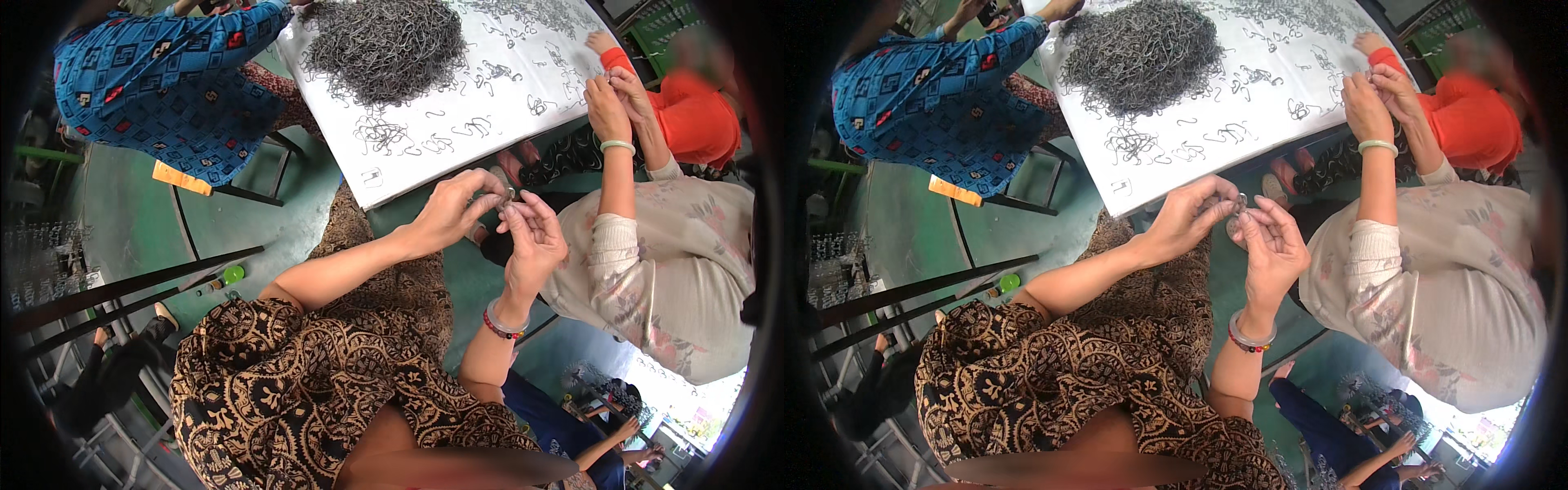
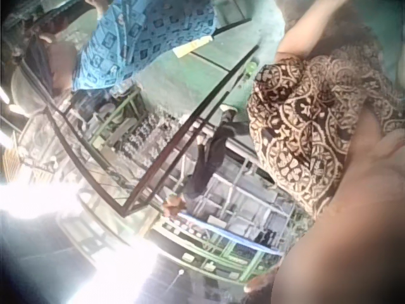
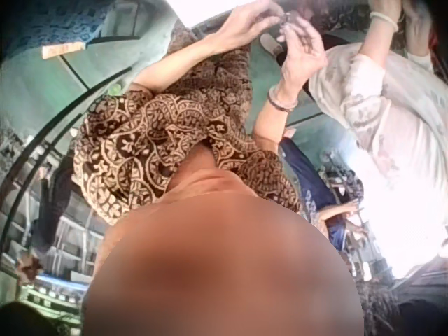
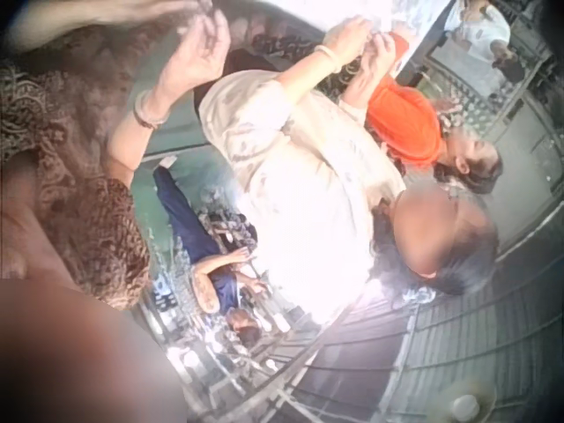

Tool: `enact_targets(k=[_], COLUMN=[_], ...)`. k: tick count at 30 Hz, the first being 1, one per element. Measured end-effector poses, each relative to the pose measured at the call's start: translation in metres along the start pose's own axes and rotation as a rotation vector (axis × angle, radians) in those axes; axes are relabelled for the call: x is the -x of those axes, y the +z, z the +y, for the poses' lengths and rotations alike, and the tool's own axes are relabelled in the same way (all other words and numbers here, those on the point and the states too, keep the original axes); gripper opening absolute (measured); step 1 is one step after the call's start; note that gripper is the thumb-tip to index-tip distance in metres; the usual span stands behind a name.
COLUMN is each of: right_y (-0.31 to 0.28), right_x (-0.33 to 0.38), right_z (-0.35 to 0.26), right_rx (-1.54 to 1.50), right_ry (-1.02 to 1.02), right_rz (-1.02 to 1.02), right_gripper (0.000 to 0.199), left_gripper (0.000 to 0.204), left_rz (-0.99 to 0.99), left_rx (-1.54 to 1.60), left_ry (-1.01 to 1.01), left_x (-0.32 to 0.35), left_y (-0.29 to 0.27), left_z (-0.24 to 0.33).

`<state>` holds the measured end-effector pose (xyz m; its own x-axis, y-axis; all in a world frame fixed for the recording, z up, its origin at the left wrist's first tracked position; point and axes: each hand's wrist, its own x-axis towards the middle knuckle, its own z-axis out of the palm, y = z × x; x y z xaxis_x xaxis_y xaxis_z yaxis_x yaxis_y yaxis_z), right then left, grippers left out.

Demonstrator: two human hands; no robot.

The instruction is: The person stands at a table and repeatedly picks up small metal clips from a pile, links them together by hand, and places the assembled chains onto a hanging rack. Other workers are also present at the table performing similar tasks.

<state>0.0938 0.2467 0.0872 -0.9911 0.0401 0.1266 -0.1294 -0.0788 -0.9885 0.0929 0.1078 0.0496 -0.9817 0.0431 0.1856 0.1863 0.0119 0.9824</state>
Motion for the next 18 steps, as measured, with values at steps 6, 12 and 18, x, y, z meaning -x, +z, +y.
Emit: enact_targets(k=[6,12,18], right_y=[0.003,0.009,0.004], right_x=[0.001,-0.001,-0.009], right_z=[0.009,0.011,0.012], right_rx=[0.011,-0.144,-0.159], right_ry=[-0.124,-0.122,-0.122], right_rz=[0.065,0.097,0.1], right_gripper=[0.024,0.019,0.017], left_gripper=[0.018,0.039,0.016], left_rz=[-0.028,0.043,0.022], left_rx=[-0.187,-0.023,-0.91], left_ry=[0.17,0.092,0.19], left_x=[-0.001,-0.013,-0.1], left_y=[-0.006,-0.026,-0.093], left_z=[0.002,-0.017,-0.079])
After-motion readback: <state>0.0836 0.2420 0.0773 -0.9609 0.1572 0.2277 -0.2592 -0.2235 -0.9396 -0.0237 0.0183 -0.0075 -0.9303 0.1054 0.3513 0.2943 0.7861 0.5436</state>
